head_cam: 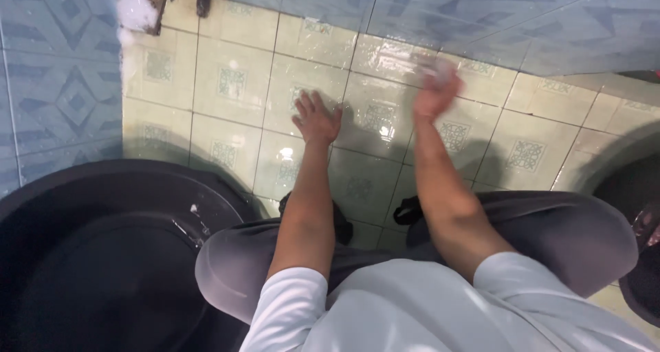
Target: The person rinses their hands and a dipper in a water basin, then cleans the tiled bathroom floor by scrubbing it with a cloth and scraping it with a putty knife.
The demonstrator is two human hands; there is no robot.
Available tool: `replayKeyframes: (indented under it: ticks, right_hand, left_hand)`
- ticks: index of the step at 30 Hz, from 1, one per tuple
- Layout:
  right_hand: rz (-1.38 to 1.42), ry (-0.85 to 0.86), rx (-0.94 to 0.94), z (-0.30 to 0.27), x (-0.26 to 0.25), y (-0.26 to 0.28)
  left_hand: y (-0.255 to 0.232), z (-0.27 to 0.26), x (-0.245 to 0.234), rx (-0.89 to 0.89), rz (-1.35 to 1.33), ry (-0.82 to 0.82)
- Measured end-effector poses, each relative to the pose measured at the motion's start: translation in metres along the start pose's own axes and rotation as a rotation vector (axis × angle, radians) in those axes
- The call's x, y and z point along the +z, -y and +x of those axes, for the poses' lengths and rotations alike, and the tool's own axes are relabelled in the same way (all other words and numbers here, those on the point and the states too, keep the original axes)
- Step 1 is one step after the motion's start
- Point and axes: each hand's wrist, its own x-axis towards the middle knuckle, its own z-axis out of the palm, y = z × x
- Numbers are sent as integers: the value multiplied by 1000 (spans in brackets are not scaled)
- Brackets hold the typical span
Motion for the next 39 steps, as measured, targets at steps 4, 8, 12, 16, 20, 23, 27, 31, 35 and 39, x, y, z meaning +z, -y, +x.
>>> replayKeyframes:
  ticks: [4, 8, 12, 16, 20, 23, 27, 31, 35, 39]
  right_hand:
    - [-1742, -361, -969, 30, -56, 78]
    - [-1684, 55, -703, 3, -48, 46]
    - [-1739, 870, -390, -34, 0, 18]
    - [-1171, 387, 568, -38, 29, 27]
    - [-421, 92, 63, 1, -37, 74]
    - [-620, -83, -446, 56, -104, 165]
    - [-1424, -529, -1060, 90, -170, 246]
    - [-1942, -436, -1247, 103, -164, 231]
    - [-1764, -154, -878, 102, -131, 171]
    - [-1514, 9, -755, 76, -85, 109]
  left_hand:
    - [-14, 4, 1, -1, 13, -124]
    - [-24, 11, 34, 348, 74, -318]
    - [-40, 3, 64, 535, 33, -371]
    - [-55, -1, 74, 663, -20, -398]
    - [-59, -10, 78, 724, 52, -404]
    - [-72, -18, 79, 701, 119, -340]
    - [-101, -38, 64, 501, 359, 102]
    - [-123, -40, 49, 438, 542, 266]
    - [-126, -44, 45, 420, 527, 288]
    - [-126, -39, 51, 418, 543, 289]
